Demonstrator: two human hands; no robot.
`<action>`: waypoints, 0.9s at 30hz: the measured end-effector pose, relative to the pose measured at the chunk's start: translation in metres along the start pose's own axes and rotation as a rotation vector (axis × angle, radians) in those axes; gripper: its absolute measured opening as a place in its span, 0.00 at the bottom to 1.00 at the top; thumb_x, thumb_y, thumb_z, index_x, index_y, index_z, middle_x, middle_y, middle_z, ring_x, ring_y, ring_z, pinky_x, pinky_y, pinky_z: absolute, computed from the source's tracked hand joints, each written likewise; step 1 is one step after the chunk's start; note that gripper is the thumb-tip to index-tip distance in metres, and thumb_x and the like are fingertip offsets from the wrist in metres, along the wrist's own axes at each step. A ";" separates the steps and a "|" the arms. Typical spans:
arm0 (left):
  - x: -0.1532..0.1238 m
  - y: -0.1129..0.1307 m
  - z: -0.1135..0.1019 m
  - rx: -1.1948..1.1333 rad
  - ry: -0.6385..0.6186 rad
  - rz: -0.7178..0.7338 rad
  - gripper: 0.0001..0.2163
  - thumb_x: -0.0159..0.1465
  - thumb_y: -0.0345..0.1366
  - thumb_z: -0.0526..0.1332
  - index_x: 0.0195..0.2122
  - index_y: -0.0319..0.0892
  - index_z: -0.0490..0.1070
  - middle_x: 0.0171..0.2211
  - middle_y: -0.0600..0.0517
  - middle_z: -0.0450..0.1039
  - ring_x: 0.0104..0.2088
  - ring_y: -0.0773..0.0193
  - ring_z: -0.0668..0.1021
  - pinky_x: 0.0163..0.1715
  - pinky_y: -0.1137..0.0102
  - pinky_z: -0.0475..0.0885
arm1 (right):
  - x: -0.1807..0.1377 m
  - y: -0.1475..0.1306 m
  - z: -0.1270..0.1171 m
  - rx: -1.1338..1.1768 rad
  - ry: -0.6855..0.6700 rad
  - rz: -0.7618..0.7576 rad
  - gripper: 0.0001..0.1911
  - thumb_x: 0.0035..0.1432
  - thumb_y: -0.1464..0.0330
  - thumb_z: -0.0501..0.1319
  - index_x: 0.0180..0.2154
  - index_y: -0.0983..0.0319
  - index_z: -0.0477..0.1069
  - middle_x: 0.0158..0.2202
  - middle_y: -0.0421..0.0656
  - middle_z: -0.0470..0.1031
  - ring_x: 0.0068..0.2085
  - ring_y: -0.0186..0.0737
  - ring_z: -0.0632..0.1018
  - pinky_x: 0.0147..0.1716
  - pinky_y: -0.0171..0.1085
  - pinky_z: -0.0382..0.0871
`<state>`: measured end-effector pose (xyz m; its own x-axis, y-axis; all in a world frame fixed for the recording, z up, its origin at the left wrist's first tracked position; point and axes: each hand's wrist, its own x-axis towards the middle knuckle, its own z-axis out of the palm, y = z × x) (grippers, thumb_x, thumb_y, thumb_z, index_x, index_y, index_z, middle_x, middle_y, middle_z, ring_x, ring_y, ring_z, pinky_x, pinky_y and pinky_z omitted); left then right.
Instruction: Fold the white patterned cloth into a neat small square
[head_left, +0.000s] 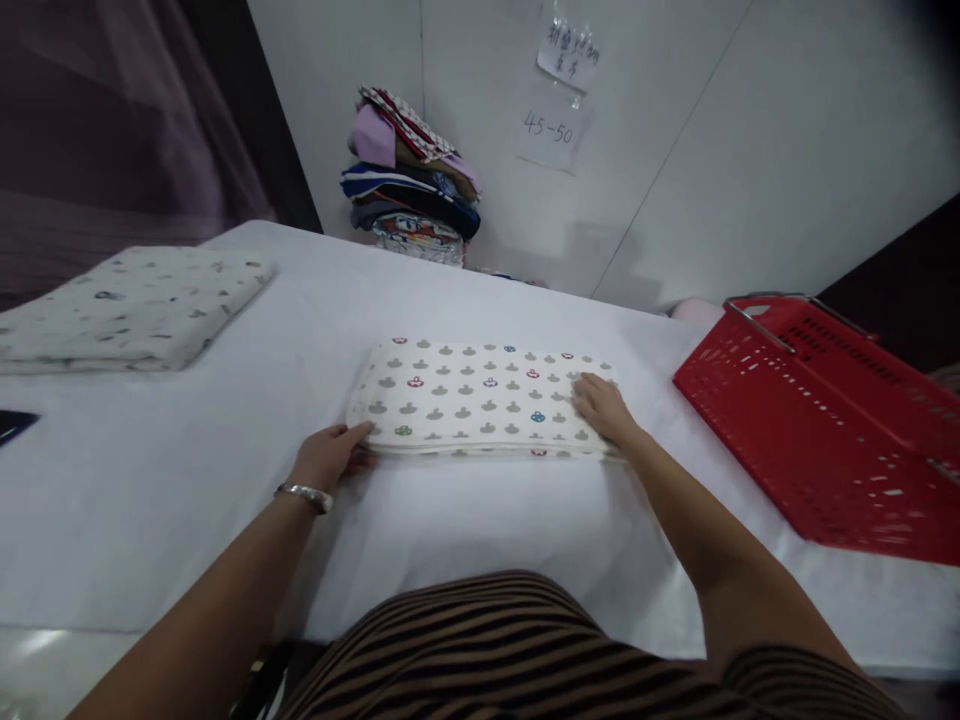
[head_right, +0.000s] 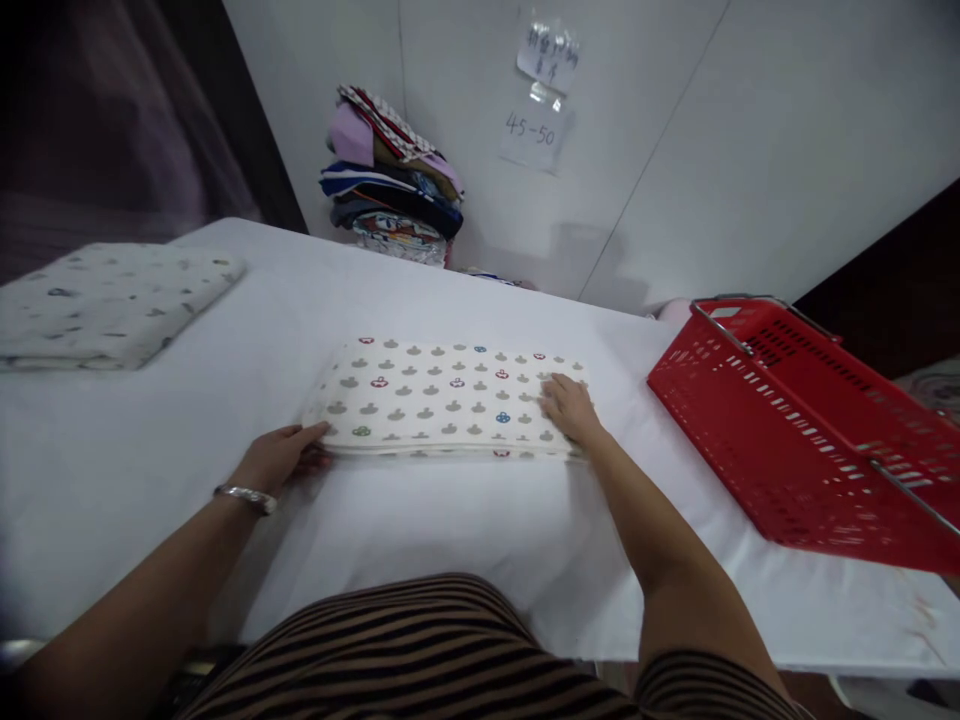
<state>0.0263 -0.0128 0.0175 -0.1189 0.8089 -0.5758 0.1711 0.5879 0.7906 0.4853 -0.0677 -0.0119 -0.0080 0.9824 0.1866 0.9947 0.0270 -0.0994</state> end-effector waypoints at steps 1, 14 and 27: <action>0.001 0.000 0.000 0.008 -0.001 0.002 0.10 0.51 0.38 0.63 0.28 0.39 0.64 0.19 0.54 0.68 0.18 0.66 0.73 0.16 0.74 0.66 | -0.012 0.002 -0.002 -0.008 -0.004 0.030 0.24 0.61 0.56 0.48 0.54 0.60 0.63 0.60 0.49 0.59 0.60 0.47 0.59 0.56 0.47 0.54; -0.005 0.002 -0.009 0.400 0.224 0.276 0.20 0.52 0.45 0.62 0.42 0.39 0.66 0.31 0.47 0.73 0.30 0.56 0.76 0.29 0.65 0.70 | -0.075 -0.044 -0.019 0.231 0.168 0.025 0.19 0.60 0.59 0.49 0.43 0.59 0.72 0.50 0.47 0.71 0.55 0.45 0.66 0.54 0.46 0.59; -0.032 -0.008 0.113 1.034 -0.150 1.392 0.09 0.63 0.34 0.53 0.33 0.42 0.73 0.36 0.50 0.72 0.39 0.61 0.71 0.40 0.65 0.65 | -0.048 -0.115 -0.012 0.419 0.057 -0.108 0.08 0.56 0.69 0.57 0.29 0.59 0.75 0.34 0.42 0.75 0.38 0.39 0.71 0.40 0.37 0.63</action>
<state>0.1393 -0.0440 0.0057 0.7220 0.6223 0.3025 0.5671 -0.7827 0.2566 0.3721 -0.1201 0.0022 -0.0926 0.9582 0.2707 0.8606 0.2137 -0.4622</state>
